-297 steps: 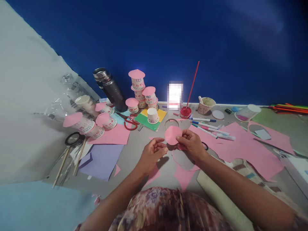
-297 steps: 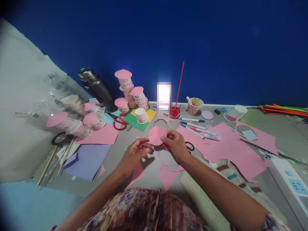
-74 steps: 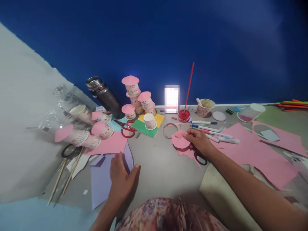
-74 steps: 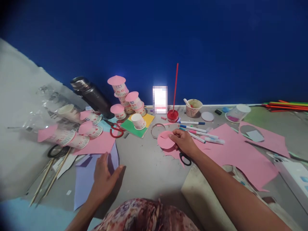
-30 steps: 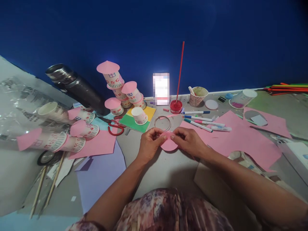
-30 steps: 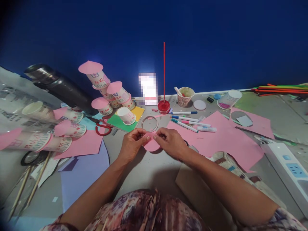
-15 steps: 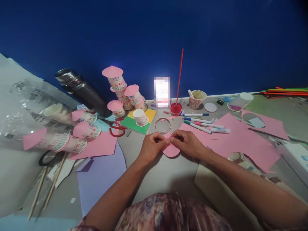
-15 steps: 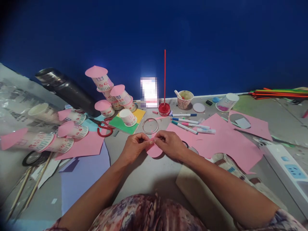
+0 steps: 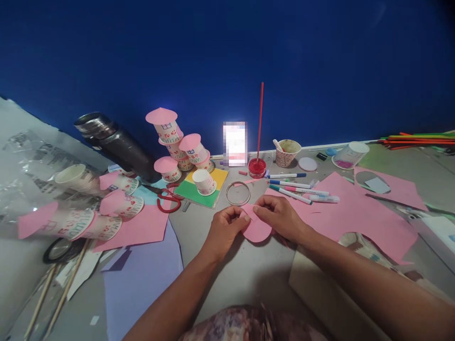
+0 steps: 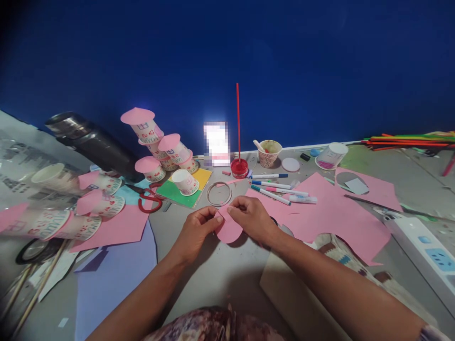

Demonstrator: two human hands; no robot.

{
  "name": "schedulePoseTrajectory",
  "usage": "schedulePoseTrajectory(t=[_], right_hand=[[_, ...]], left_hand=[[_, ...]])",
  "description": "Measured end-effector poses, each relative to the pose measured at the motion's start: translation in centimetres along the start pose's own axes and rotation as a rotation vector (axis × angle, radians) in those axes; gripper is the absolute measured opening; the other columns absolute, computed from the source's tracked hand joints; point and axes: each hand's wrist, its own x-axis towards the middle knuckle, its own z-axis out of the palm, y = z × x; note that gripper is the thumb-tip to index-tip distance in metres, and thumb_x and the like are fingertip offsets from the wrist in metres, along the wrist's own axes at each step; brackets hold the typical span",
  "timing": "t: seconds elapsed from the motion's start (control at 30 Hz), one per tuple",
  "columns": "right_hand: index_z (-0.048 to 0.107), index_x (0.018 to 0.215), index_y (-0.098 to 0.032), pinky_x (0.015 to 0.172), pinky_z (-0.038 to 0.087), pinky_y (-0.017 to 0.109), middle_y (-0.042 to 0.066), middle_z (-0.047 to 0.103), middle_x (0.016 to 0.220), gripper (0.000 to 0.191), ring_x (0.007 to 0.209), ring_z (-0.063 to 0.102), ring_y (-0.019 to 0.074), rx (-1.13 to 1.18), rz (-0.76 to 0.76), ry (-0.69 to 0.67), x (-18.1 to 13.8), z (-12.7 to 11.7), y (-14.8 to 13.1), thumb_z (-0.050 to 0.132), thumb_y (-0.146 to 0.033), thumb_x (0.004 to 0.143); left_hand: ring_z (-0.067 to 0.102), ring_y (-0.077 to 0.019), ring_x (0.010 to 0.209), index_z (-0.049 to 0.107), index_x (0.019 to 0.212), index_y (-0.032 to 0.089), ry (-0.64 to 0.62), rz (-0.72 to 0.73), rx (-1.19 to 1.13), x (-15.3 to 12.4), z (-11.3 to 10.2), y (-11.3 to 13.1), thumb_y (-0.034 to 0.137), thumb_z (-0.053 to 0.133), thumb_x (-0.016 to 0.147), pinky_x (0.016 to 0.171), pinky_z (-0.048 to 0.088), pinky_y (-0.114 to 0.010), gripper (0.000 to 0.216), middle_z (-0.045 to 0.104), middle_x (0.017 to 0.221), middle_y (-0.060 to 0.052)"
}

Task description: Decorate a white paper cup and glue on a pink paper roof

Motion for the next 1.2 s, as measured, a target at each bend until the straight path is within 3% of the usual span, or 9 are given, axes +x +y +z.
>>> schedulePoseTrajectory(t=[0.23, 0.5, 0.67, 0.87, 1.2], right_hand=[[0.063, 0.069, -0.021, 0.056, 0.039, 0.028, -0.002, 0.055, 0.062, 0.025, 0.059, 0.049, 0.0141, 0.085, 0.076, 0.069, 0.07, 0.12, -0.33, 0.061, -0.043, 0.081], [0.065, 0.073, -0.021, 0.054, 0.039, 0.027, -0.002, 0.059, 0.066, 0.024, 0.057, 0.05, 0.0132, 0.067, 0.078, 0.035, -0.1, 0.2, -0.31, 0.061, -0.041, 0.085], [0.066, 0.073, -0.021, 0.061, 0.04, 0.027, -0.002, 0.064, 0.07, 0.022, 0.066, 0.054, 0.014, 0.026, -0.02, -0.017, -0.26, 0.25, 0.27, 0.059, -0.036, 0.087], [0.069, 0.075, -0.02, 0.061, 0.039, 0.026, -0.002, 0.067, 0.071, 0.019, 0.068, 0.055, 0.0144, 0.011, -0.039, -0.059, -0.38, 0.41, 0.25, 0.06, -0.034, 0.085], [0.065, 0.071, -0.02, 0.059, 0.038, 0.027, -0.002, 0.06, 0.068, 0.025, 0.064, 0.049, 0.0139, 0.095, -0.009, 0.025, -0.39, 0.5, 0.0, 0.062, -0.04, 0.084]], left_hand=[[0.055, -0.0114, 0.061, 0.071, 0.077, 0.015, 0.039, -0.044, -0.126, -0.04, 0.43, -0.42, 0.04, 0.09, 0.065, 0.06, 0.044, -0.026, 0.034, 0.066, 0.069, -0.001], [0.059, -0.0107, 0.065, 0.069, 0.078, 0.016, 0.186, 0.065, -0.13, 0.31, 0.33, -0.61, 0.028, 0.098, 0.053, 0.062, 0.047, -0.023, 0.04, 0.069, 0.072, 0.001], [0.059, -0.0119, 0.063, 0.073, 0.091, 0.017, 0.151, 0.061, -0.082, 0.37, 0.06, -0.64, 0.027, 0.096, 0.055, 0.061, 0.047, -0.024, 0.043, 0.068, 0.07, 0.002], [0.053, -0.0115, 0.063, 0.075, 0.075, 0.015, 0.092, 0.076, 0.06, 0.09, -0.19, -0.51, 0.031, 0.088, 0.064, 0.06, 0.042, -0.025, 0.023, 0.067, 0.071, -0.001], [0.052, -0.0135, 0.065, 0.074, 0.07, 0.017, 0.075, 0.099, 0.041, -0.51, 0.5, -0.38, 0.036, 0.082, 0.073, 0.065, 0.042, -0.028, 0.021, 0.064, 0.069, -0.001]])
